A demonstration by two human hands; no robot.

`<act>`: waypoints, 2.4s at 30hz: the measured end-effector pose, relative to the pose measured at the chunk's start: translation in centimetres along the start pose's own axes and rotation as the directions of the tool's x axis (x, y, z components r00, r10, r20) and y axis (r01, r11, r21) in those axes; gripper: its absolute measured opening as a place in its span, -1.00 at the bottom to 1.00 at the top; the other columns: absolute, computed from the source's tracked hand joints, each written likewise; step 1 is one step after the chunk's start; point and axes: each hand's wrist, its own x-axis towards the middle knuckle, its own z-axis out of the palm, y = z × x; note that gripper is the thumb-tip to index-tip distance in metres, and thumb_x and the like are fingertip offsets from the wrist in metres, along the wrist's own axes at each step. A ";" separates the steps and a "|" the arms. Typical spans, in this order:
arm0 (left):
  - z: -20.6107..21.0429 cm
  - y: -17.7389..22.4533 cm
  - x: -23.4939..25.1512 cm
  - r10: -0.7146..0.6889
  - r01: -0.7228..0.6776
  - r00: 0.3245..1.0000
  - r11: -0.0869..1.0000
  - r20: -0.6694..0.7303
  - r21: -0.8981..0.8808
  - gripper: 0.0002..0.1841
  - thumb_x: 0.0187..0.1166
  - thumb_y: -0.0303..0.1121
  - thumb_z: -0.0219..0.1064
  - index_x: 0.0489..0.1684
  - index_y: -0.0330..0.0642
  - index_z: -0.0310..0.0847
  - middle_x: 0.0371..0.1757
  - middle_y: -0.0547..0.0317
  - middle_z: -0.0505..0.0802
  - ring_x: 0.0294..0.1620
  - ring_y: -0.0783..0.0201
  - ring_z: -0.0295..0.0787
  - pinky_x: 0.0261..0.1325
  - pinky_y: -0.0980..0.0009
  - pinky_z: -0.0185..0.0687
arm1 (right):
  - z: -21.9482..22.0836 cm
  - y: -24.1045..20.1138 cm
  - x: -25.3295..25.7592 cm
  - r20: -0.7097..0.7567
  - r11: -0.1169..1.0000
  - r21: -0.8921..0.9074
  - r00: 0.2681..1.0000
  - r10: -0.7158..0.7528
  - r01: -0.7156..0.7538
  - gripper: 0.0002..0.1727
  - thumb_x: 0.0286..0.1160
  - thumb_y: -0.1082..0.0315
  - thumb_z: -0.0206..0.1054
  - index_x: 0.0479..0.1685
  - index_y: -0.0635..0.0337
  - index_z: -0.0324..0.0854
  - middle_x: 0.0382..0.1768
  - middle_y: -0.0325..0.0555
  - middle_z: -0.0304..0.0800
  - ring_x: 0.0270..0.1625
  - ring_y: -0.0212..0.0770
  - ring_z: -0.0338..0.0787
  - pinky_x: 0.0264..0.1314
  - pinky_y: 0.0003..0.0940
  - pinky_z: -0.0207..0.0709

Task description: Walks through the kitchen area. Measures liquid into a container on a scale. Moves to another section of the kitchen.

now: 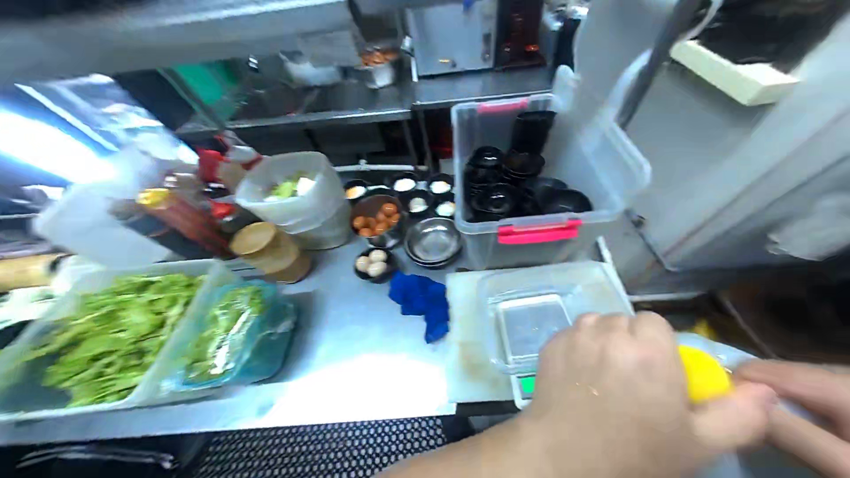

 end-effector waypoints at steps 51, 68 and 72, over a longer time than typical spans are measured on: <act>1.3 -20.2 -15.5 -0.650 0.638 0.693 0.350 0.313 -0.686 -0.65 0.57 0.05 0.29 -0.08 -0.03 0.71 -0.39 0.25 0.77 -0.47 0.38 0.64 -0.44 0.52 0.50 | -2.1 1.1 9.6 0.233 0.744 -0.508 0.762 0.604 -0.434 -0.59 0.75 -0.03 0.20 -0.41 0.02 0.61 -0.60 -0.28 0.59 -0.51 -0.32 0.62 -0.41 -0.30 0.53; 1.5 -20.9 -16.3 -0.666 0.666 0.673 0.357 0.322 -0.654 -0.67 0.60 0.03 0.27 -0.05 -0.01 0.71 -0.40 0.29 0.78 -0.47 0.40 0.64 -0.44 0.52 0.49 | -2.5 0.3 9.6 0.202 0.728 -0.545 0.778 0.595 -0.416 -0.62 0.72 -0.05 0.23 -0.37 -0.01 0.62 -0.59 -0.29 0.60 -0.51 -0.32 0.64 -0.41 -0.29 0.55; 1.6 -20.9 -16.2 -0.661 0.669 0.674 0.358 0.329 -0.651 -0.67 0.61 0.03 0.27 -0.06 -0.01 0.71 -0.39 0.29 0.78 -0.46 0.39 0.65 -0.43 0.52 0.49 | -3.3 0.5 8.8 0.171 0.747 -0.501 0.797 0.580 -0.436 -0.64 0.73 -0.01 0.23 -0.39 -0.01 0.61 -0.59 -0.29 0.61 -0.52 -0.32 0.64 -0.42 -0.29 0.55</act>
